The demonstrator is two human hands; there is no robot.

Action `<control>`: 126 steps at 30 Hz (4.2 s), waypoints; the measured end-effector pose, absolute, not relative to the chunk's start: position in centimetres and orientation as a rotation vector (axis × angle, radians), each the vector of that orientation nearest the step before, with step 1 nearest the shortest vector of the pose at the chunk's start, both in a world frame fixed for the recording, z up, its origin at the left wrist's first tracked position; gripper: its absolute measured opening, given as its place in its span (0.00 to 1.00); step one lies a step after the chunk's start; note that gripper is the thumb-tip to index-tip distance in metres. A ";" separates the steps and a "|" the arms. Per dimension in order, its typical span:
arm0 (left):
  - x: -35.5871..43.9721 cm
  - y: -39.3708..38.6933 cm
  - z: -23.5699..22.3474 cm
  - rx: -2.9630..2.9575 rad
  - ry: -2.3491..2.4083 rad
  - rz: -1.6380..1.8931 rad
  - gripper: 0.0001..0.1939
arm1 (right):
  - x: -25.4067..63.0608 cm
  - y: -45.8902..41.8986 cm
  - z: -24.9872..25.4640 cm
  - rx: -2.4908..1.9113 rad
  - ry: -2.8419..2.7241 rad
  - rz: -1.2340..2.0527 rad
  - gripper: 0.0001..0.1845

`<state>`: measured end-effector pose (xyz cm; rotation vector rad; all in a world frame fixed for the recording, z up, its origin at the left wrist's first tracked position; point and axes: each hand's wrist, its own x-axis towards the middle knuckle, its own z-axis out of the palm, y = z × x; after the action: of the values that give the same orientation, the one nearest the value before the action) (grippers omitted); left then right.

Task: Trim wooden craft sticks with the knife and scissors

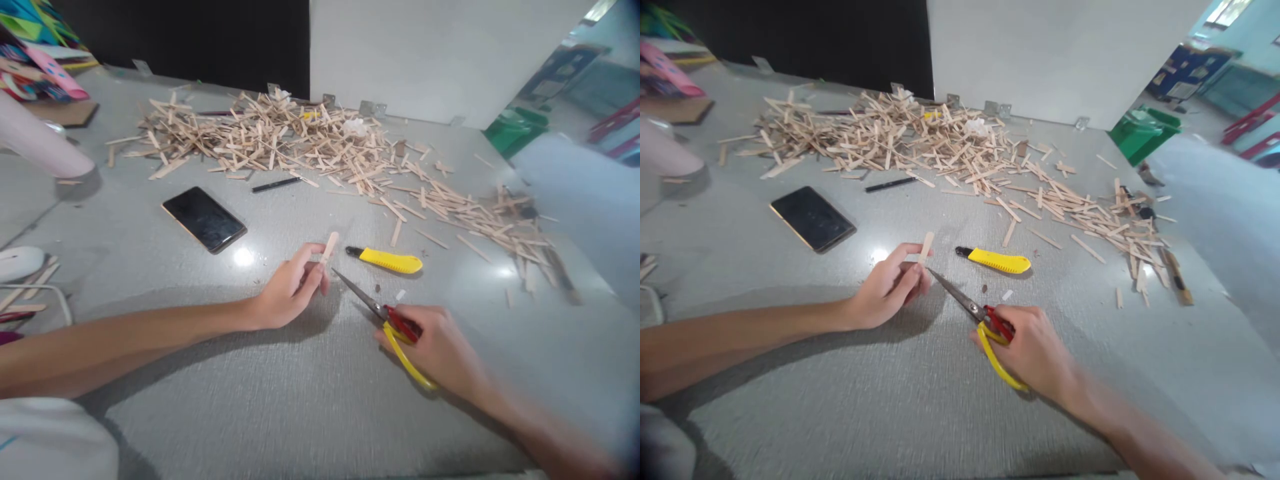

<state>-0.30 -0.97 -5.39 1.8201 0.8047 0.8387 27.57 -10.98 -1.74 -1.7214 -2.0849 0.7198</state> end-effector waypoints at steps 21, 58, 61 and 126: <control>-0.6 -1.4 -6.2 1.864 0.699 0.868 0.14 | 27.2 -11.6 -1.0 -1.713 -2.106 0.710 0.26; -0.7 -1.4 -6.1 1.956 0.566 0.877 0.11 | 27.8 -11.7 -1.7 -1.672 -2.055 0.648 0.31; -0.8 -1.4 -6.1 1.959 0.562 0.874 0.11 | 27.7 -11.6 -1.7 -1.663 -2.055 0.646 0.32; -0.6 -1.1 -5.5 1.880 0.632 0.823 0.11 | 27.8 -11.4 -2.0 -1.688 -1.991 0.799 0.30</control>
<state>-0.64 -1.11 -5.53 1.8797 0.6325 0.8227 27.80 -11.44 -1.99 -1.6885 -1.9910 0.7992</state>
